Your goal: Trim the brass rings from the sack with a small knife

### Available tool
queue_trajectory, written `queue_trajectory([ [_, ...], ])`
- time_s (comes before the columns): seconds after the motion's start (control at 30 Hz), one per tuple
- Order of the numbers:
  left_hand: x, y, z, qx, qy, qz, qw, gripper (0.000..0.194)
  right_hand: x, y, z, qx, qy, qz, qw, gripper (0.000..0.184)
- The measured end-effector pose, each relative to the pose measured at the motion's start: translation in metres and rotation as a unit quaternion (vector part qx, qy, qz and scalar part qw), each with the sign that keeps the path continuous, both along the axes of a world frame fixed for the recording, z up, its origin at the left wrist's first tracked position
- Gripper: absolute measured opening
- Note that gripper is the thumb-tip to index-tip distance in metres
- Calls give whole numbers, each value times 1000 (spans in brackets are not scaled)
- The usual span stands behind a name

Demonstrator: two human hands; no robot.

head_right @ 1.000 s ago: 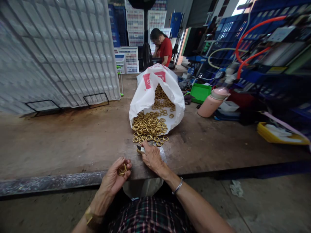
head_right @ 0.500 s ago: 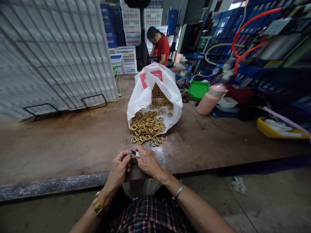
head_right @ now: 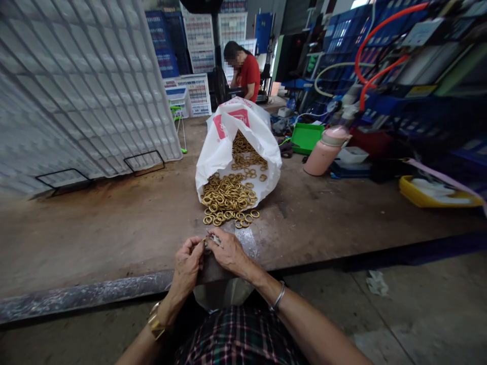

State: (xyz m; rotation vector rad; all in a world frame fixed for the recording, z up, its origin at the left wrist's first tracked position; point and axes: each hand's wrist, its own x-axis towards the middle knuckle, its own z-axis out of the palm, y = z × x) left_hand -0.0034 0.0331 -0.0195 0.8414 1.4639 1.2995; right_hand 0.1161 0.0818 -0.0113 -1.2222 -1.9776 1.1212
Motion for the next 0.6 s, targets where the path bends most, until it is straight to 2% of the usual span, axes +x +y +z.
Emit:
queue_trajectory([
  [0.1,3,-2,0,42,40,-5,998,23,-3,2,-3,7,-4,-16,1000,22],
  [0.2,3,-4,2,19,34,-15,999,26,-4,3,-7,10,-10,-20,1000,24],
  [0.3,1,-6,6,-52,-7,-46,998,32,-3,2,-8,-2,3,-20,1000,23],
  [0.37,0,-7,9,-75,-44,-68,994,34,-2,1,-8,-19,18,-15,1000,24],
  [0.47,0,-9,13,-69,-121,-88,986,33,0,-2,-7,-57,57,-2,997,24],
  [0.6,3,-11,19,-54,-187,-83,977,30,1,-1,-4,-92,91,7,992,23],
])
